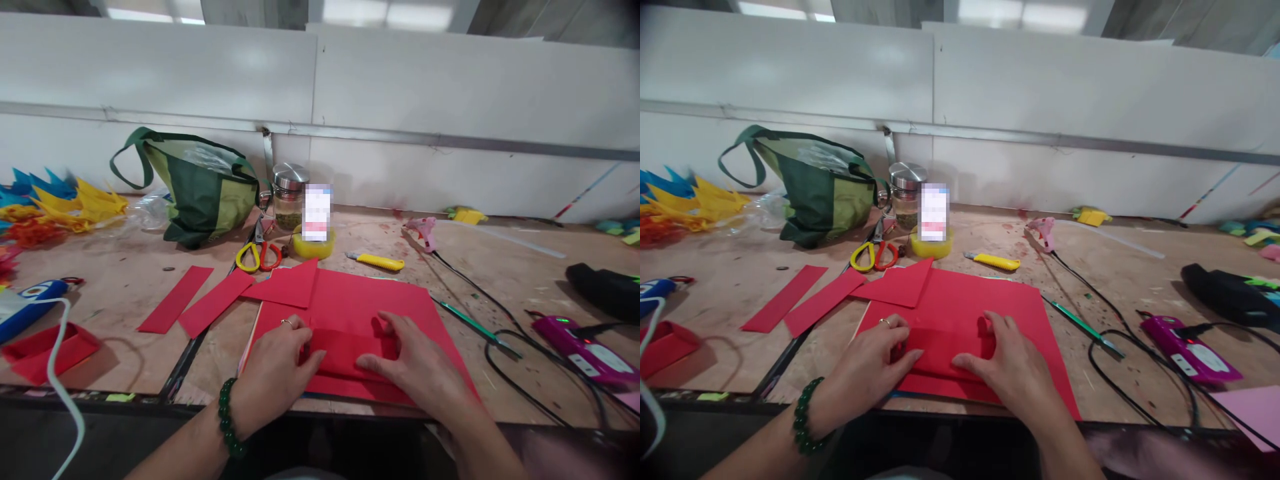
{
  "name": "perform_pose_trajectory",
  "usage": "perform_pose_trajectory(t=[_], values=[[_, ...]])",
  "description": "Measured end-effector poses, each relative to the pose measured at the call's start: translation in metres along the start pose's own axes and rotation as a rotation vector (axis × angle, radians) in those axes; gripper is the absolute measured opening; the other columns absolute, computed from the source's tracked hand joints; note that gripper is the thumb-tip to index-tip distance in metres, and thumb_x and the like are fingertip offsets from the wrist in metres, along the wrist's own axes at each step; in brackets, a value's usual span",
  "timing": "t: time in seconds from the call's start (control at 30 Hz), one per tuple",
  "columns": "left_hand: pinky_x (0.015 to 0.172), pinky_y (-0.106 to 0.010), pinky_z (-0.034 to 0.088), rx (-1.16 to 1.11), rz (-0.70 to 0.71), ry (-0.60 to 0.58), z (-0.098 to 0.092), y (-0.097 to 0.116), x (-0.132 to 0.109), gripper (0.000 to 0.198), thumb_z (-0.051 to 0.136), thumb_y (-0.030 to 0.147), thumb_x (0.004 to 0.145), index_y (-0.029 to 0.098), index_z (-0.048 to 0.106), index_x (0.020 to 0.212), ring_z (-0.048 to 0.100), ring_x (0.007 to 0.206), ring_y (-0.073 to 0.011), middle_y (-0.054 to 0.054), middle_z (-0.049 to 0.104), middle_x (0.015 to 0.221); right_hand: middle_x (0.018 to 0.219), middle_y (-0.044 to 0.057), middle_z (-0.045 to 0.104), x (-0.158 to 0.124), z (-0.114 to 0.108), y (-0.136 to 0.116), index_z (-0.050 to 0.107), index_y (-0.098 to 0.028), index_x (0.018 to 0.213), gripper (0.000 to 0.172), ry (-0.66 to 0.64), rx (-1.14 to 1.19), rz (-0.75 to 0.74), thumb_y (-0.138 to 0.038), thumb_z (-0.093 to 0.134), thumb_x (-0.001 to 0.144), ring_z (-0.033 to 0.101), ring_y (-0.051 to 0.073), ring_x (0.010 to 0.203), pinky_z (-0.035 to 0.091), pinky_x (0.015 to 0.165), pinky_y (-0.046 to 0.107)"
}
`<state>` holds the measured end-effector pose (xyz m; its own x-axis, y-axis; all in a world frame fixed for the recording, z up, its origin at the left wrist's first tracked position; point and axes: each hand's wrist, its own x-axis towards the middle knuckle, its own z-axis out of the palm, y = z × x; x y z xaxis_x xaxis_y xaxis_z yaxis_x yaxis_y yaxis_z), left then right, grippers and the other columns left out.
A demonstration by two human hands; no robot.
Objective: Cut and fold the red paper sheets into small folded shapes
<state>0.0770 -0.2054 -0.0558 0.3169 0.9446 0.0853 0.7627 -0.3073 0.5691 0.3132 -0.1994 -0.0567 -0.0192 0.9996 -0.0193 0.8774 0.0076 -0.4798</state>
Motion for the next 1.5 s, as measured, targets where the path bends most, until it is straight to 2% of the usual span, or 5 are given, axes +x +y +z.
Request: perform_pose_trajectory(t=[0.47, 0.7, 1.17, 1.37, 1.5], values=[[0.062, -0.027, 0.034, -0.062, -0.012, -0.037, 0.003, 0.01, -0.006, 0.028, 0.06, 0.029, 0.084, 0.019, 0.047, 0.061, 0.053, 0.068, -0.0147, 0.0, 0.056, 0.078, 0.098, 0.004, 0.068, -0.009, -0.014, 0.0, 0.062, -0.025, 0.102, 0.048, -0.202, 0.023, -0.058, -0.044, 0.081, 0.063, 0.063, 0.026, 0.092, 0.049, 0.075, 0.037], [0.062, -0.026, 0.035, -0.102, -0.011, -0.014, 0.003, 0.003, -0.007, 0.029, 0.06, 0.029, 0.085, 0.019, 0.046, 0.062, 0.051, 0.067, -0.0141, 0.001, 0.054, 0.076, 0.133, 0.012, 0.052, 0.011, -0.025, 0.0, 0.051, -0.023, 0.134, 0.089, -0.19, -0.007, -0.313, -0.057, 0.08, 0.057, 0.05, 0.032, 0.12, 0.043, 0.096, 0.044], [0.093, -0.037, 0.044, -0.456, -0.035, 0.17, 0.009, -0.01, -0.006, 0.017, 0.066, 0.028, 0.081, 0.018, 0.055, 0.074, 0.051, 0.117, -0.0255, -0.009, 0.055, 0.118, 0.099, -0.001, 0.069, 0.012, -0.027, -0.022, 0.061, -0.024, 0.102, 0.037, -0.313, 0.388, -0.252, -0.027, 0.076, 0.069, 0.063, 0.021, 0.091, 0.05, 0.076, 0.027], [0.077, -0.032, 0.052, -1.215, -0.249, 0.097, 0.013, -0.008, -0.001, 0.104, 0.085, 0.034, 0.061, 0.024, 0.023, 0.144, 0.064, 0.091, -0.0213, -0.008, 0.061, 0.109, 0.113, 0.002, 0.07, -0.002, -0.025, -0.025, 0.063, -0.028, 0.114, 0.05, -0.231, 0.508, -0.18, -0.027, 0.078, 0.066, 0.064, 0.026, 0.104, 0.054, 0.082, 0.03], [0.069, -0.024, 0.049, -1.344, -0.249, 0.083, 0.011, -0.005, 0.003, 0.044, 0.082, 0.032, 0.065, 0.014, 0.061, 0.098, 0.062, 0.074, -0.0142, -0.001, 0.065, 0.078, 0.113, 0.004, 0.07, -0.008, -0.015, -0.021, 0.064, -0.031, 0.118, 0.055, -0.099, 0.501, -0.113, -0.031, 0.079, 0.065, 0.066, 0.028, 0.102, 0.055, 0.084, 0.034]])
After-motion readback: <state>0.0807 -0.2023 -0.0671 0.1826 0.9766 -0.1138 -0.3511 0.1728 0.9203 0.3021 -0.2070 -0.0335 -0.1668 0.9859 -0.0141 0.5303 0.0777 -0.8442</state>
